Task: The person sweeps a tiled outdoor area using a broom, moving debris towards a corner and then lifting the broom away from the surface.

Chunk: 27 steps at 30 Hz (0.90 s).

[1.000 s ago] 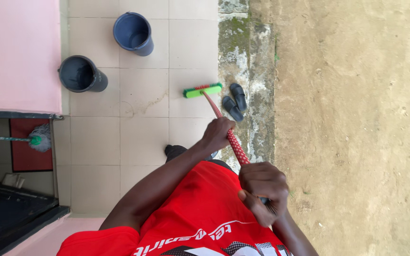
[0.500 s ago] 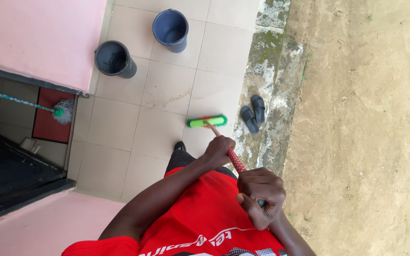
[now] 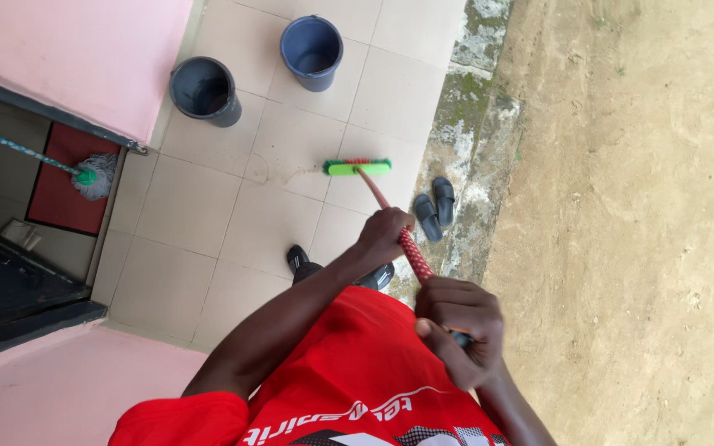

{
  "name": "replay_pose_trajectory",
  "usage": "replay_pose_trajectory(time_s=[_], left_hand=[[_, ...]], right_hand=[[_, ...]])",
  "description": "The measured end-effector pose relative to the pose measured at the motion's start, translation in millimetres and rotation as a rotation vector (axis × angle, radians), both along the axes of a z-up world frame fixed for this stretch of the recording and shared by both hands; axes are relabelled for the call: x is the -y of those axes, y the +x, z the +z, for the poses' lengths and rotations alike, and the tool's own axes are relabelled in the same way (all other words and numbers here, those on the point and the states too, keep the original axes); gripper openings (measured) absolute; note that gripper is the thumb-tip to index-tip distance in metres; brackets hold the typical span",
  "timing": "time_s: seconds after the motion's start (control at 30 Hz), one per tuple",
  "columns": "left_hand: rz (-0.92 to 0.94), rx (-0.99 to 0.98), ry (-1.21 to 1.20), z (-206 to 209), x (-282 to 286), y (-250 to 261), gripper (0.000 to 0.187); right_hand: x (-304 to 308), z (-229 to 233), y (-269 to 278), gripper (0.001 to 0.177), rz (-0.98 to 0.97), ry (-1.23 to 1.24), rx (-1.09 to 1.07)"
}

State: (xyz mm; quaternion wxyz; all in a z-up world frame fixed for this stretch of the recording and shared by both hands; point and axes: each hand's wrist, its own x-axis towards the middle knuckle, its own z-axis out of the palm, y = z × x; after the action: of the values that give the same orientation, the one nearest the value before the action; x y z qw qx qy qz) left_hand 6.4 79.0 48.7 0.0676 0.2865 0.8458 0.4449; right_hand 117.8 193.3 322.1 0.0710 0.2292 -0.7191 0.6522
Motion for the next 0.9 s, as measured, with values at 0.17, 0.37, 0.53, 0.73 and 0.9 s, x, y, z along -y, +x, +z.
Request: replay_pose_trajectory(time_s=[0.17,0.37,0.53,0.73,0.9], left_hand=[[-0.053,0.101,-0.095,28.0,24.9,16.2,0.017],[-0.055,0.129,-0.23,4.9,72.1,22.8,0.01],[0.04,0.193,-0.207,-21.8,108.5,11.9,0.014],[0.115,0.18,-0.207,-57.7,120.3,-23.8,0.013],[0.137,0.029,-0.009,-60.7,134.3,-30.0,0.017]], right_hand=[[30.2,25.7,-5.6,0.036,-0.015,-0.083,0.009],[71.6,-5.0,-23.3,0.042,0.013,-0.082,-0.006],[102.7,-30.8,-33.2,0.041,-0.004,-0.094,-0.066],[131.5,-50.5,-47.3,0.04,0.01,-0.059,-0.121],[150.0,-34.9,-48.6,0.039,0.065,0.08,-0.075]])
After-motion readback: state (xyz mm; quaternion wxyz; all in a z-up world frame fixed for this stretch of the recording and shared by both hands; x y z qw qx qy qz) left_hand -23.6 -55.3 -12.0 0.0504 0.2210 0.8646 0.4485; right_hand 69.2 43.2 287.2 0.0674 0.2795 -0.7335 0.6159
